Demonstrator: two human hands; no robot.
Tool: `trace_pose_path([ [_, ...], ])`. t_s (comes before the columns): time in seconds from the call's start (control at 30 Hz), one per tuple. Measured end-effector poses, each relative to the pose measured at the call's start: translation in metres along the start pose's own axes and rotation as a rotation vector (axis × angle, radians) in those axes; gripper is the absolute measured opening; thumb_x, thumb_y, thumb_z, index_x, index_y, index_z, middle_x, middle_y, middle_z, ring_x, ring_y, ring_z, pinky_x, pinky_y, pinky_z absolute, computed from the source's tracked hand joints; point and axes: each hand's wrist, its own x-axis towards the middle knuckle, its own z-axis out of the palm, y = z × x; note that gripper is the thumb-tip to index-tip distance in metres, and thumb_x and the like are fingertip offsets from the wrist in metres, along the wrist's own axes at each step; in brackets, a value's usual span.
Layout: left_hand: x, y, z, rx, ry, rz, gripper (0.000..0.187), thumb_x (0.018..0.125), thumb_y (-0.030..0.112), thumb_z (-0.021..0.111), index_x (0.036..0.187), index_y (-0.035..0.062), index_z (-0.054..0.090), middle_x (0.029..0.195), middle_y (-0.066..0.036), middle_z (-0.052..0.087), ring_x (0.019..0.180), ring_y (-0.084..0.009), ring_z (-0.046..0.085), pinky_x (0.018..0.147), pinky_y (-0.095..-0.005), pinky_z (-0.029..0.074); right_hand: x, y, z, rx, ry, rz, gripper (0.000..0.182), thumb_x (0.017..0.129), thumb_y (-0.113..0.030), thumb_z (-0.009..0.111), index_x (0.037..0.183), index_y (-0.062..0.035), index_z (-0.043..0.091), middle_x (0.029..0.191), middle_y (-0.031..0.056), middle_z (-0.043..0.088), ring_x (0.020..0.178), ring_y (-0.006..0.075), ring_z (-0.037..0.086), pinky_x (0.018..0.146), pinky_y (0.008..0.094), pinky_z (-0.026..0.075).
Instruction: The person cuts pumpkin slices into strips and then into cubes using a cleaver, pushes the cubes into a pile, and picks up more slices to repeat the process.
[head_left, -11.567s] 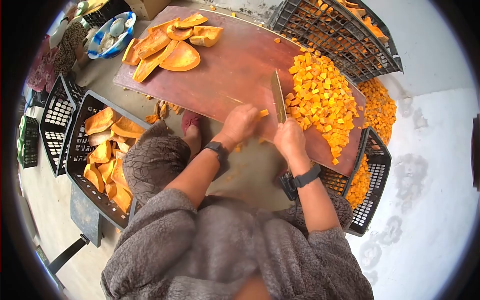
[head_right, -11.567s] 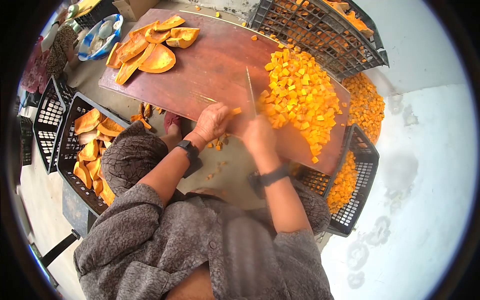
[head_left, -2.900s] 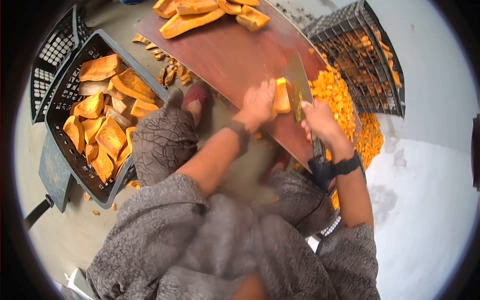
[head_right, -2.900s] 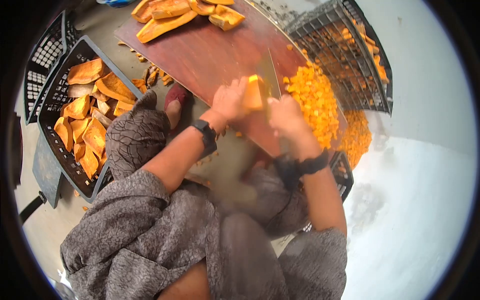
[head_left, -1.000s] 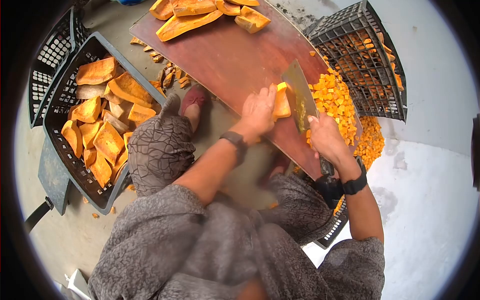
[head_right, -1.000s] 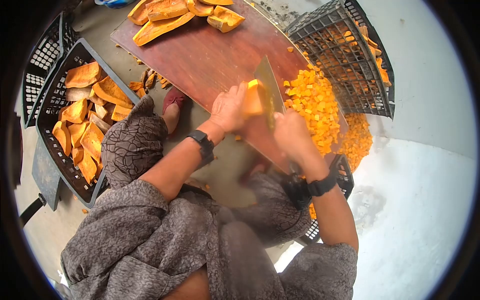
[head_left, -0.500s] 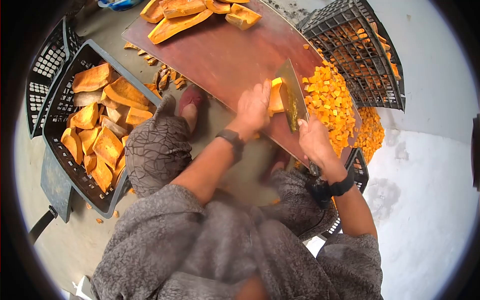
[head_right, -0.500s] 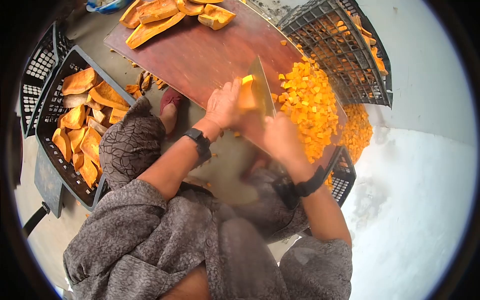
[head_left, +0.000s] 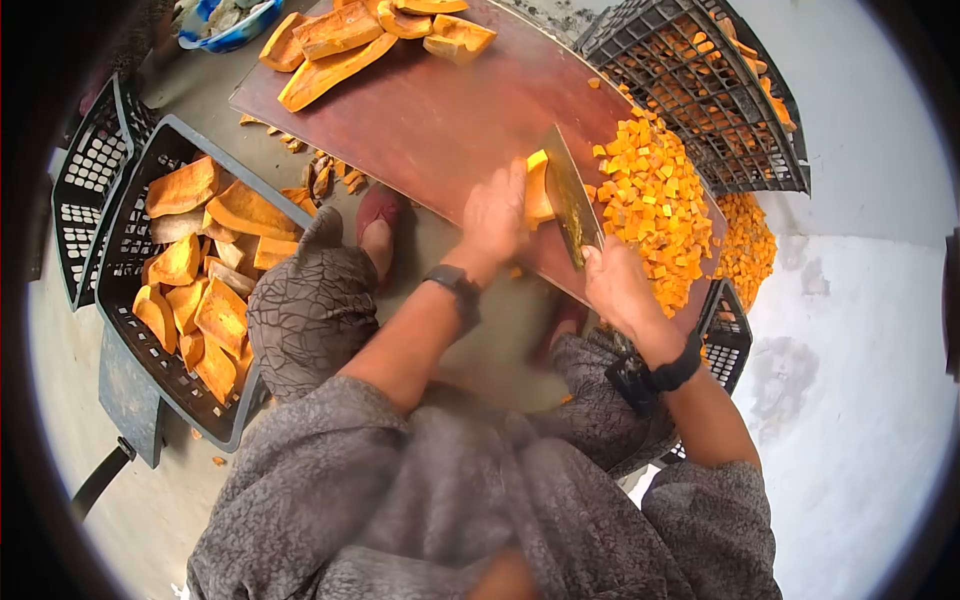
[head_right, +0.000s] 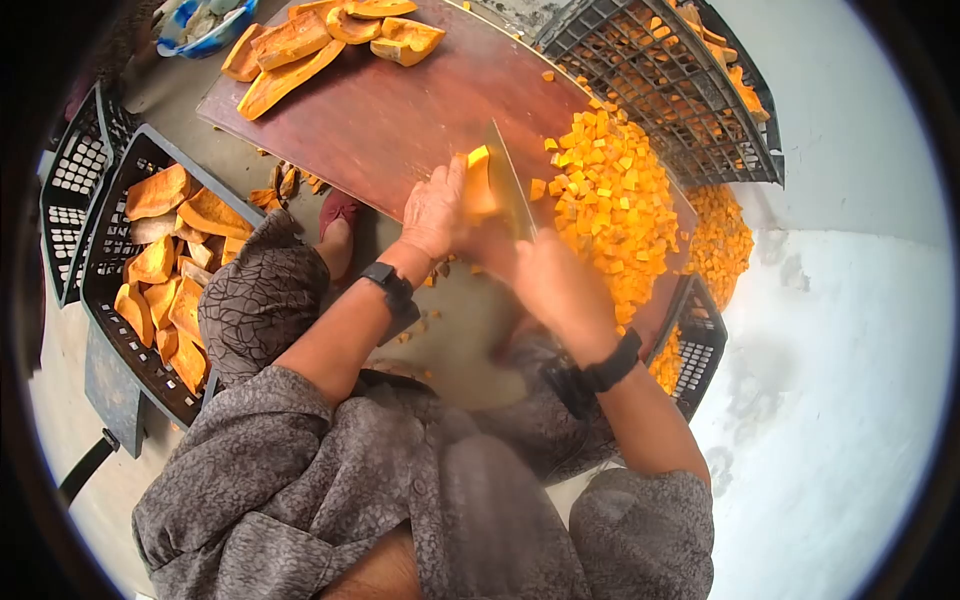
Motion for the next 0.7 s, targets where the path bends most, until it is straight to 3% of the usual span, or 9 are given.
trace_pose_path([
  [0.07,0.000,-0.002,0.005,-0.006,0.016,0.024,0.076,0.065,0.007,0.075,0.133,0.0029,0.040,0.101,-0.018,0.057,0.089,-0.0373,0.059,0.077,-0.0443,0.049,-0.004,0.011,0.012,-0.104,0.155,-0.124,0.029,0.099,-0.022,0.051,0.093,0.0056,0.051,0.071,0.0257,0.059,0.054,0.0400,0.059,0.053,0.0467,0.048],
  [0.17,0.000,-0.002,0.005,-0.002,0.022,0.055,0.071,0.067,0.005,0.072,0.131,0.0029,0.041,0.100,-0.018,0.057,0.089,-0.0378,0.058,0.077,-0.0448,0.048,0.006,-0.012,0.015,0.123,0.069,0.071,0.028,0.099,-0.023,0.051,0.093,0.0044,0.051,0.075,0.0283,0.060,0.068,0.0457,0.061,0.064,0.0498,0.049],
  [0.2,0.002,-0.001,0.004,-0.001,0.024,0.061,0.069,0.067,0.004,0.071,0.130,0.0028,0.042,0.100,-0.018,0.057,0.089,-0.0381,0.058,0.077,-0.0450,0.048,0.008,-0.021,0.012,0.157,0.108,0.020,0.028,0.098,-0.023,0.051,0.091,0.0043,0.051,0.079,0.0303,0.061,0.078,0.0485,0.060,0.070,0.0519,0.047],
  [0.4,-0.003,0.006,-0.004,-0.026,0.017,0.037,0.069,0.069,0.002,0.068,0.131,0.0034,0.040,0.101,-0.018,0.057,0.093,-0.0386,0.057,0.079,-0.0464,0.047,0.025,-0.010,0.028,0.113,0.226,-0.183,0.028,0.097,-0.022,0.052,0.092,0.0051,0.051,0.081,0.0313,0.060,0.080,0.0494,0.060,0.073,0.0516,0.048],
  [0.6,-0.005,0.001,0.000,-0.023,0.044,0.079,0.071,0.067,0.002,0.070,0.131,0.0041,0.041,0.102,-0.018,0.057,0.094,-0.0376,0.057,0.078,-0.0454,0.046,-0.012,-0.003,0.026,0.111,0.108,-0.025,0.027,0.097,-0.021,0.051,0.095,0.0053,0.049,0.079,0.0311,0.061,0.079,0.0495,0.060,0.071,0.0519,0.048],
  [0.7,-0.005,0.003,0.001,-0.002,0.017,0.061,0.071,0.067,0.003,0.071,0.132,0.0037,0.041,0.102,-0.019,0.057,0.095,-0.0376,0.057,0.078,-0.0453,0.046,-0.002,0.009,0.046,0.154,0.189,-0.112,0.026,0.097,-0.021,0.052,0.095,0.0052,0.048,0.079,0.0311,0.061,0.079,0.0494,0.061,0.070,0.0516,0.049],
])
